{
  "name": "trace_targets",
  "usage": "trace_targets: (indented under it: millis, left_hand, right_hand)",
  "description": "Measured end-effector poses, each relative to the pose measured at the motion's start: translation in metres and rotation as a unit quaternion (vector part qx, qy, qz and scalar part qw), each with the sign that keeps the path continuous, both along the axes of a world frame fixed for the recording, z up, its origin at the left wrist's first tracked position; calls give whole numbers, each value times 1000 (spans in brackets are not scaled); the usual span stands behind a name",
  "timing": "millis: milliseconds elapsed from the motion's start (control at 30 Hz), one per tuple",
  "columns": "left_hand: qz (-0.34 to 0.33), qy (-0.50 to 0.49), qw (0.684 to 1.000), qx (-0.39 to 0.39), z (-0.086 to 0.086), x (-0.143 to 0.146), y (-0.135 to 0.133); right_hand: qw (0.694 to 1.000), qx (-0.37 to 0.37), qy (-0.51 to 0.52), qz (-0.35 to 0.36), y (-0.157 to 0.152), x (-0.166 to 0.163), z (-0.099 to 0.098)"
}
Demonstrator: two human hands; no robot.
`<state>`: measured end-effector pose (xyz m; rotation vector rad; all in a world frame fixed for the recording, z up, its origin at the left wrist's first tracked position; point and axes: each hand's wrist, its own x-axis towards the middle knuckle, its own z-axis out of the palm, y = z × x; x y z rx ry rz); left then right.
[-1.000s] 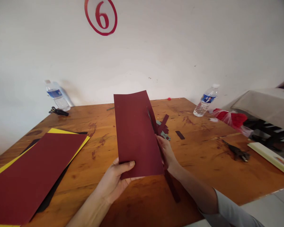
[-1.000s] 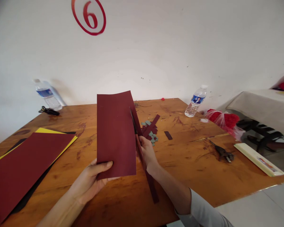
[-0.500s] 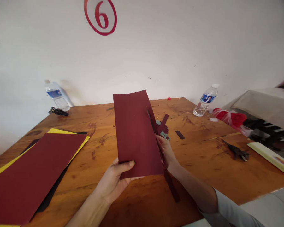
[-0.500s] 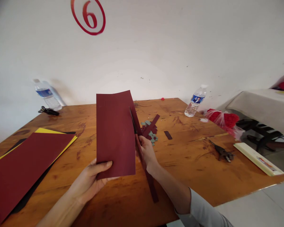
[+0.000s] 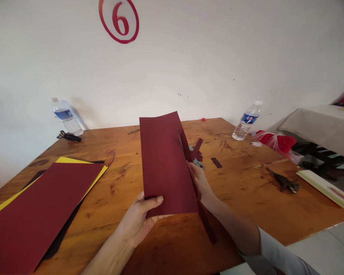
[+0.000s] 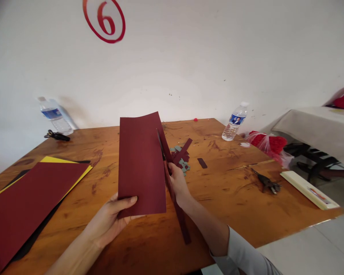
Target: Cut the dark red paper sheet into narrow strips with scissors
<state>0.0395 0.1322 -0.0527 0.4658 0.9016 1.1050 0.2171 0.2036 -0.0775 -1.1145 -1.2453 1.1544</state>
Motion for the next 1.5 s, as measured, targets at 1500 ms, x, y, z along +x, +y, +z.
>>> trace_targets:
  millis: [1500]
  left_hand:
    - [-20, -9, 1000, -3, -3, -1, -3]
  right_hand:
    - [1000, -19, 12, 5, 3, 3, -9]
